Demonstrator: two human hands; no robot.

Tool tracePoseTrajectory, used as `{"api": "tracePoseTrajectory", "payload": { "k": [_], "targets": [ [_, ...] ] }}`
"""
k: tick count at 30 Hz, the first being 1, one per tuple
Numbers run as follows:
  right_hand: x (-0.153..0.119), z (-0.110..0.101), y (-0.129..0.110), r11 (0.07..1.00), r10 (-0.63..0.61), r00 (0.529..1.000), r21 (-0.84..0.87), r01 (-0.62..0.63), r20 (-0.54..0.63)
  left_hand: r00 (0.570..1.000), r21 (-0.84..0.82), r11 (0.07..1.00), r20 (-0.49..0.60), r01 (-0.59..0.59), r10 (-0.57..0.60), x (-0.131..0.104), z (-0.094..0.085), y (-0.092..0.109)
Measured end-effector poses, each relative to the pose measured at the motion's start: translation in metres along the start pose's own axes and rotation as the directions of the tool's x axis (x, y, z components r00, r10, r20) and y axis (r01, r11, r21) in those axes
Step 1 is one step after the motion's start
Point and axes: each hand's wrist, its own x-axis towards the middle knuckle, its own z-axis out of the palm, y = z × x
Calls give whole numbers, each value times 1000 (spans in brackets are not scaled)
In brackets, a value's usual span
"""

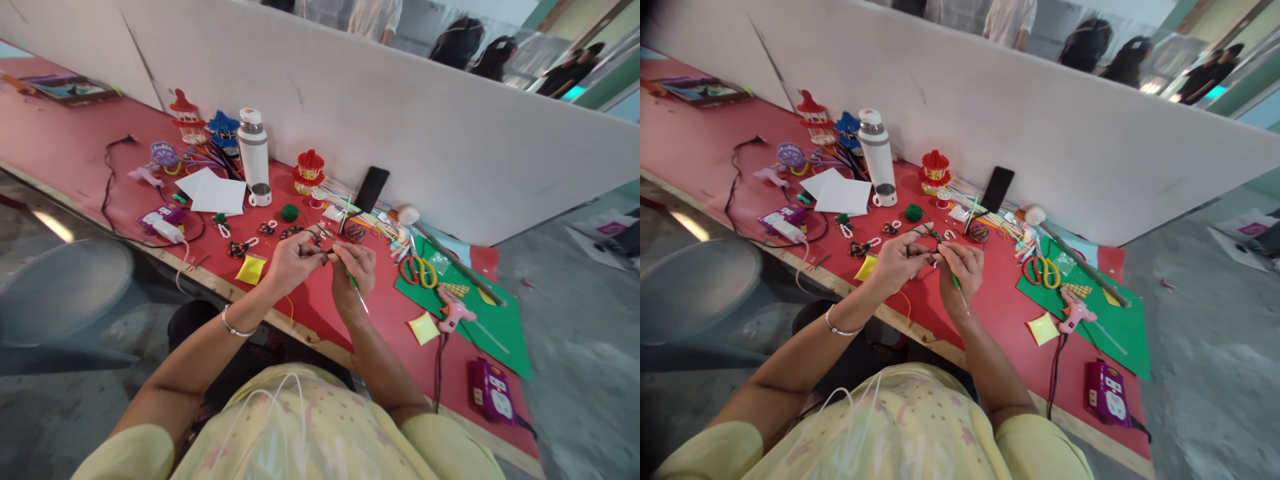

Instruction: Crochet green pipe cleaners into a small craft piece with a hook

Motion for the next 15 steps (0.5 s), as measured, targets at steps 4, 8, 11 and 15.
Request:
{"api": "tracePoseTrajectory", "payload": {
  "k": [4,8,11,15],
  "targets": [
    [-7,21,7,960,196,978,219,-175,-73,999,-242,969,20,46,-42,2,7,3],
    [1,28,22,745,408,903,524,-413,131,989,-263,959,131,105,-72,8,-6,9],
    [17,18,32,599,366,857,613,-516,364,983,-125,988,166,94,-73,10,-21,14],
    [36,1,37,585,338,789,542,-604,514,987,18,997,136,80,-81,10,-28,18]
  ]
}}
